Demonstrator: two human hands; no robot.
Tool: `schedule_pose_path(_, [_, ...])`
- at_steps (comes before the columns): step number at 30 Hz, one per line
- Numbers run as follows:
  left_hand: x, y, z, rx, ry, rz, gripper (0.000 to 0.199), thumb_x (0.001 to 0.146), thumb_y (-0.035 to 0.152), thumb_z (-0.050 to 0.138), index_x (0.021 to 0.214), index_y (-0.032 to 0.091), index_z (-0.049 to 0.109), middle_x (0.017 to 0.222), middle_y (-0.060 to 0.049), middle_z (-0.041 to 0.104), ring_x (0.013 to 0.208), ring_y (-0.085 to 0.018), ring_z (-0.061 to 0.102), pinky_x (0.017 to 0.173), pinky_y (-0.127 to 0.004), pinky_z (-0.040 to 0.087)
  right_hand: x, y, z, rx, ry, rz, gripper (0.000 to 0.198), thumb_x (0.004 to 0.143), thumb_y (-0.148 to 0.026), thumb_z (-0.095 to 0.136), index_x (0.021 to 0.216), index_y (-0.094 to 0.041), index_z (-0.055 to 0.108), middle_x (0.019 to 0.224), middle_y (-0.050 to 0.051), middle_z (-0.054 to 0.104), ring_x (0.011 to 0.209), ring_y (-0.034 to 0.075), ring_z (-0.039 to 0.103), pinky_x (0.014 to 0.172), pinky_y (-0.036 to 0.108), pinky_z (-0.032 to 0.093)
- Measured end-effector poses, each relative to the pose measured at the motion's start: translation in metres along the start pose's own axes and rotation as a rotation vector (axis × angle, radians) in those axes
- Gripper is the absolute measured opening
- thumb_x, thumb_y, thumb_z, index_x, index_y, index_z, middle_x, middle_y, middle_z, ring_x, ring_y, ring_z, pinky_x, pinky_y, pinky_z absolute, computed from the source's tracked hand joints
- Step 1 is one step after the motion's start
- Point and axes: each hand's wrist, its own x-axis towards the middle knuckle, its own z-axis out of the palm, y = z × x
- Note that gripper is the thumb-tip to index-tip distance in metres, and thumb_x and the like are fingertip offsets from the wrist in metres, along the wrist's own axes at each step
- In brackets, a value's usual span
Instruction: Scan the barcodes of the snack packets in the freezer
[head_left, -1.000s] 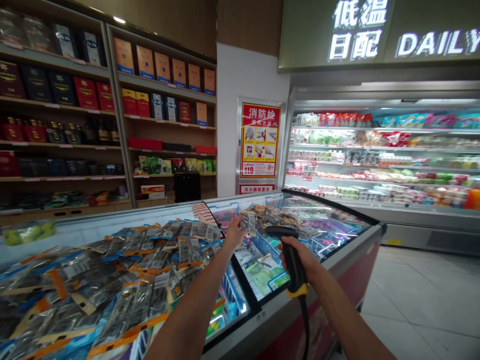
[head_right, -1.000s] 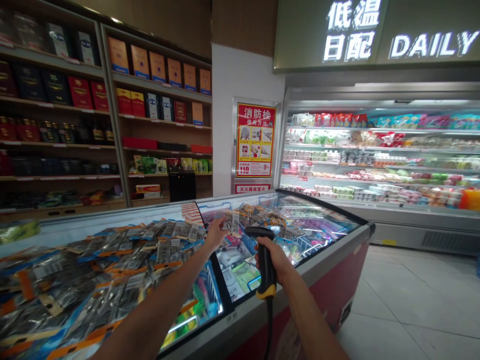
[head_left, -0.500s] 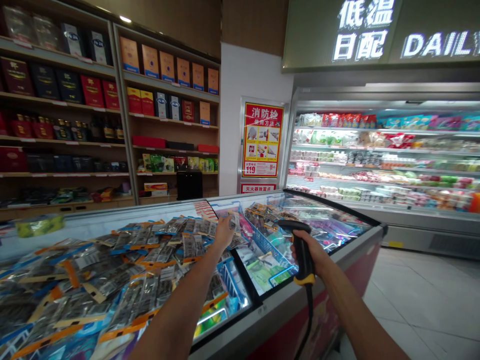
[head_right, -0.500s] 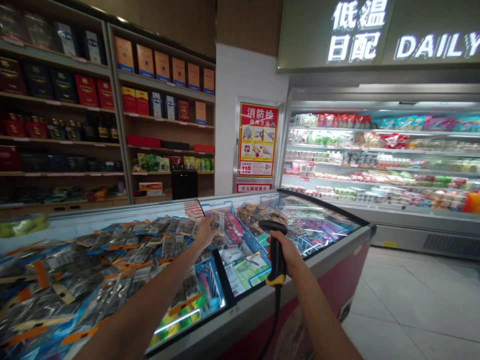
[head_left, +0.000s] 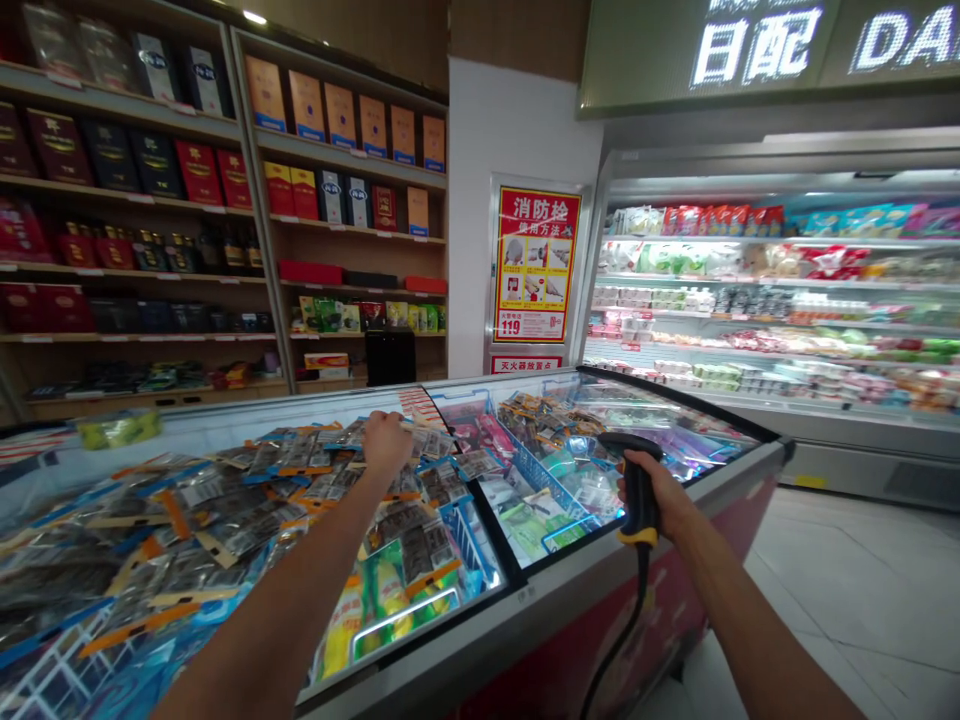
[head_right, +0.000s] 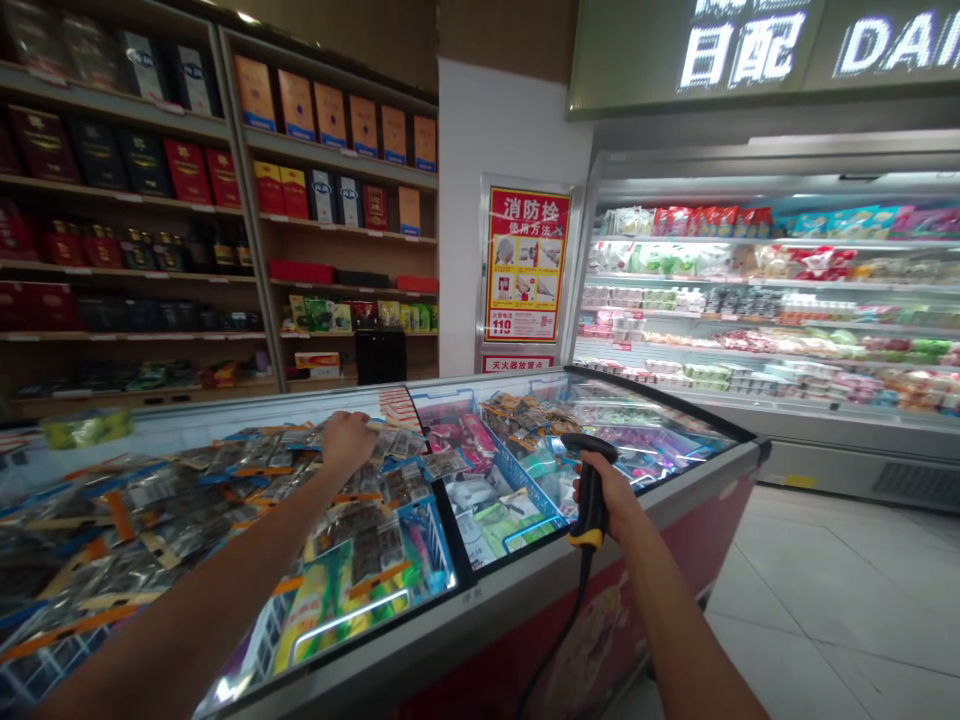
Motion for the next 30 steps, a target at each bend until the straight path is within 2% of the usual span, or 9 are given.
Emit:
schedule_pose_path(4, [-0.01, 0.027, 0.005, 0.031, 0.068, 0.084, 0.033, 0.067, 0.015, 0.044, 0.097, 0.02, 0.056, 0.11, -0.009, 0.045, 0.101, -0.027, 0.042, 0.082, -0.04, 0.035, 0.001, -0.003, -0.006, 0.019, 0.021, 0.0, 0.016, 0.069, -0.028, 0.054, 0.061, -0.015, 0.05, 0.039, -0.002, 0.048, 0.034, 0.008, 0.046, 0.033, 0.018, 0.04])
schedule_pose_path(8, [-0.024, 0.079, 0.025, -0.074, 0.015, 0.197, 0.032, 0.068, 0.017, 0.046, 0.099, 0.019, 0.054, 0.113, -0.009, 0.044, 0.104, -0.026, 0.04, 0.085, -0.038, 0.032, 0.001, -0.01, -0.019, 0.03, 0.075, -0.014, 0.014, 0.069, -0.027, 0.054, 0.061, -0.016, 0.049, 0.04, -0.002, 0.05, 0.034, 0.009, 0.048, 0.033, 0.019, 0.04])
schedule_pose_path(14, [-0.066, 0.166, 0.074, -0.188, -0.219, 0.373, 0.033, 0.069, 0.015, 0.044, 0.1, 0.019, 0.054, 0.116, -0.008, 0.043, 0.105, -0.022, 0.039, 0.088, -0.035, 0.032, 0.006, -0.014, -0.041, 0.046, 0.144, -0.022, 0.016, 0.069, -0.028, 0.054, 0.06, -0.016, 0.048, 0.038, -0.002, 0.049, 0.031, 0.009, 0.046, 0.03, 0.019, 0.038])
schedule_pose_path(18, [-0.095, 0.208, 0.113, -0.197, -0.415, 0.556, 0.04, 0.072, 0.013, 0.038, 0.111, 0.018, 0.047, 0.125, -0.009, 0.038, 0.112, -0.022, 0.036, 0.092, -0.036, 0.03, 0.017, -0.012, -0.058, 0.022, 0.197, -0.022, 0.017, 0.068, -0.029, 0.055, 0.061, -0.015, 0.049, 0.038, -0.001, 0.05, 0.032, 0.01, 0.047, 0.031, 0.019, 0.039])
schedule_pose_path(22, [-0.111, 0.235, 0.147, -0.175, -0.649, 0.703, 0.048, 0.076, 0.021, 0.035, 0.123, 0.018, 0.034, 0.135, -0.008, 0.026, 0.122, -0.024, 0.024, 0.096, -0.046, 0.022, 0.027, -0.011, -0.077, 0.047, 0.2, -0.039, 0.017, 0.066, -0.03, 0.057, 0.062, -0.015, 0.05, 0.04, -0.001, 0.051, 0.034, 0.009, 0.048, 0.034, 0.019, 0.041])
schedule_pose_path(25, [-0.118, 0.247, 0.162, -0.141, -0.778, 0.805, 0.05, 0.078, 0.033, 0.032, 0.127, 0.02, 0.028, 0.138, -0.005, 0.02, 0.125, -0.024, 0.016, 0.097, -0.052, 0.016, 0.028, -0.011, -0.087, 0.031, 0.217, -0.002, 0.018, 0.066, -0.033, 0.056, 0.063, -0.016, 0.05, 0.04, -0.001, 0.051, 0.034, 0.01, 0.048, 0.032, 0.019, 0.038])
schedule_pose_path(27, [-0.12, 0.249, 0.165, -0.113, -0.795, 0.852, 0.051, 0.079, 0.04, 0.029, 0.126, 0.021, 0.028, 0.138, -0.005, 0.022, 0.126, -0.024, 0.015, 0.097, -0.055, 0.011, 0.028, -0.011, -0.09, 0.027, 0.224, 0.01, 0.018, 0.067, -0.033, 0.055, 0.063, -0.016, 0.05, 0.04, -0.001, 0.051, 0.033, 0.01, 0.047, 0.032, 0.019, 0.038])
schedule_pose_path(30, [-0.12, 0.243, 0.159, -0.083, -0.749, 0.877, 0.05, 0.08, 0.043, 0.027, 0.124, 0.021, 0.032, 0.134, -0.006, 0.03, 0.123, -0.025, 0.022, 0.096, -0.056, 0.006, 0.028, -0.01, -0.089, 0.032, 0.216, 0.0, 0.017, 0.068, -0.032, 0.054, 0.064, -0.016, 0.05, 0.04, -0.002, 0.05, 0.033, 0.009, 0.046, 0.032, 0.02, 0.038])
